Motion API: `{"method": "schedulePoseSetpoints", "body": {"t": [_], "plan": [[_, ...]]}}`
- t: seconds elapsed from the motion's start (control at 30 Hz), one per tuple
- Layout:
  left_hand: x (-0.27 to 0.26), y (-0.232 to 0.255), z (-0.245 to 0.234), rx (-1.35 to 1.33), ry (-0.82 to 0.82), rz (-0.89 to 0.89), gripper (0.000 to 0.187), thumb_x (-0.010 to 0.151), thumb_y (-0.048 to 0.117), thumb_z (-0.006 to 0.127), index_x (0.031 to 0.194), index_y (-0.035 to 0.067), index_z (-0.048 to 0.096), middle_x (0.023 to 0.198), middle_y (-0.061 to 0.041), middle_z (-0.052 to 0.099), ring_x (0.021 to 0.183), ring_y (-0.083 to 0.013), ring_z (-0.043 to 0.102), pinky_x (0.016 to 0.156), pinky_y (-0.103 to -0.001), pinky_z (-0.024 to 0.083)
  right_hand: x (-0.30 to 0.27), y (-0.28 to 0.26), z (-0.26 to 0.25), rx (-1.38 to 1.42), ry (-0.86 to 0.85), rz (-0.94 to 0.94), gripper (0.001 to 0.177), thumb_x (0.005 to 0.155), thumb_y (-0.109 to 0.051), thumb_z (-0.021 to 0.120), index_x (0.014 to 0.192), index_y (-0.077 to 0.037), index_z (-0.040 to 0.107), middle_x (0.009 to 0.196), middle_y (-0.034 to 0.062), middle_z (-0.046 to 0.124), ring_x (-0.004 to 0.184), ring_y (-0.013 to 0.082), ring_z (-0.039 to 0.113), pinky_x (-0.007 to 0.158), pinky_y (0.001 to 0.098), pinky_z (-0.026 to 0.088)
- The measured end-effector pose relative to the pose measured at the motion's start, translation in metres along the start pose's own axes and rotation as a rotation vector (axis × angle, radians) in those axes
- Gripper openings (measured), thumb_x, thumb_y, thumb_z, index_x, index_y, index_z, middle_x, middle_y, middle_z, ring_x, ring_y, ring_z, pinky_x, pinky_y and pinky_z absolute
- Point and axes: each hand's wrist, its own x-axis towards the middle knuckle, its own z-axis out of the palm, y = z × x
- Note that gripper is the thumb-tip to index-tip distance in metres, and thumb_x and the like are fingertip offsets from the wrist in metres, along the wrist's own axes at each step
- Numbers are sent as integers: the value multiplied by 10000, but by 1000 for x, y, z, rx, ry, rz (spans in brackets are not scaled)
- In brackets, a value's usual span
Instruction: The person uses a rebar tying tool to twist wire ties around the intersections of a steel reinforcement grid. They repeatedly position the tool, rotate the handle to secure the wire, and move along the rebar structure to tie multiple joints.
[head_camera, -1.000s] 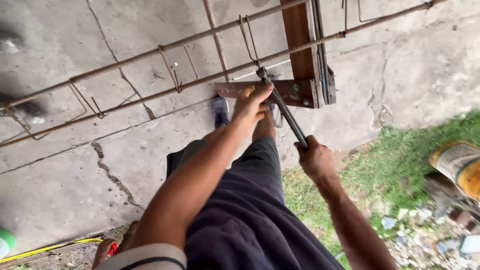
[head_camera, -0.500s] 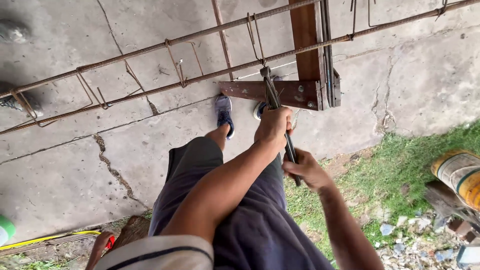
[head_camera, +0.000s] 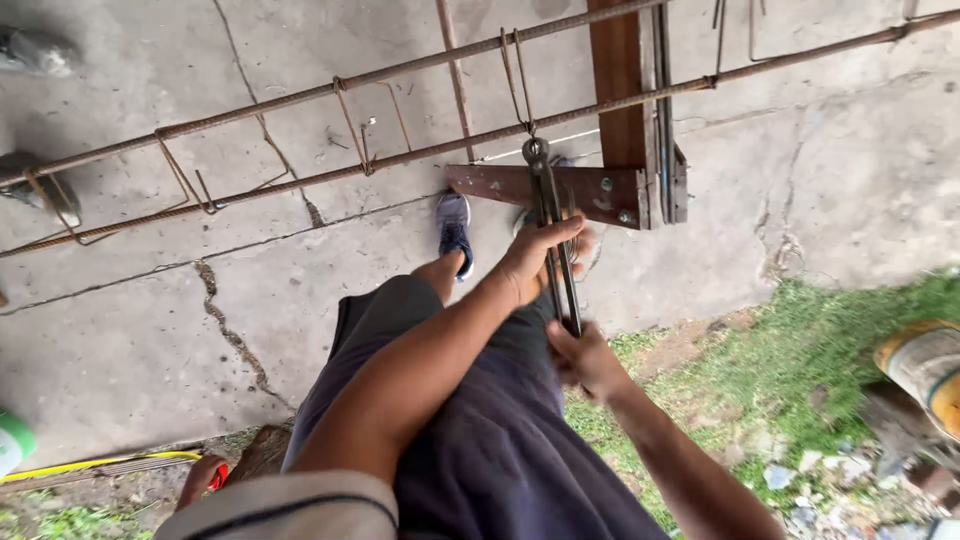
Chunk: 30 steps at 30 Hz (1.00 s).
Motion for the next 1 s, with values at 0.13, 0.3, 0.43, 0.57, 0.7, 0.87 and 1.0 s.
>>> {"method": "schedulePoseSetpoints", "body": {"t": [0.13, 0.3, 0.43, 0.57, 0.7, 0.87, 1.0], "plan": [[-24, 42, 25, 107, 232, 64, 1245, 655, 526, 898, 1560, -47, 262, 1592, -297, 328, 1469, -410, 349, 1136, -536, 351, 42, 9, -29, -1003, 753, -222, 429, 876, -493, 750, 823, -124, 539, 628, 187, 622, 729, 435, 692, 628, 534, 531], [4, 33, 56, 283, 496, -37, 1090, 720, 566, 792, 1530, -1, 333, 1458, -288, 487, 1251, -379, 582, 1010, -467, 488, 23, 9, 9, -988, 787, -166, 330, 888, -412, 711, 856, -134, 535, 651, 186, 644, 748, 443, 703, 671, 547, 540], [52, 4, 39, 259, 517, 152, 487, 880, 260, 749, 1131, -129, 597, 651, -140, 687, 545, -247, 709, 598, -397, 590, 11, 3, -8, -711, 446, -224, 406, 720, -366, 898, 802, -94, 607, 568, 83, 573, 583, 265, 610, 618, 365, 499], [41, 7, 32, -109, 381, 139, 311, 869, 162, 743, 859, -125, 624, 629, -187, 624, 472, -231, 631, 444, -330, 517, 25, 17, -29, 381, -536, -118, 456, 814, -426, 821, 1046, -81, 635, 894, 134, 736, 853, 348, 753, 578, 352, 652], [20, 25, 26, -88, 296, 78, 260, 855, 151, 757, 761, -62, 642, 588, -184, 629, 444, -256, 648, 388, -348, 526, 47, 63, -19, 959, -902, -46, 535, 875, -463, 752, 1260, -244, 451, 806, 37, 590, 573, 228, 593, 416, 352, 512], [28, 21, 16, -222, 115, 9, 239, 845, 173, 756, 757, -1, 616, 576, -165, 616, 460, -271, 657, 428, -363, 559, 5, 14, -1, 1032, -896, 147, 396, 947, -552, 653, 931, -223, 434, 561, -160, 344, 399, -16, 319, 297, 155, 289], [23, 8, -2, -352, -99, 36, 311, 869, 338, 798, 953, 61, 685, 804, -145, 718, 699, -245, 730, 590, -347, 606, -2, -1, -9, -17, 19, 8, 399, 958, -487, 666, 793, -147, 536, 522, -26, 457, 402, 115, 438, 356, 266, 368]]}}
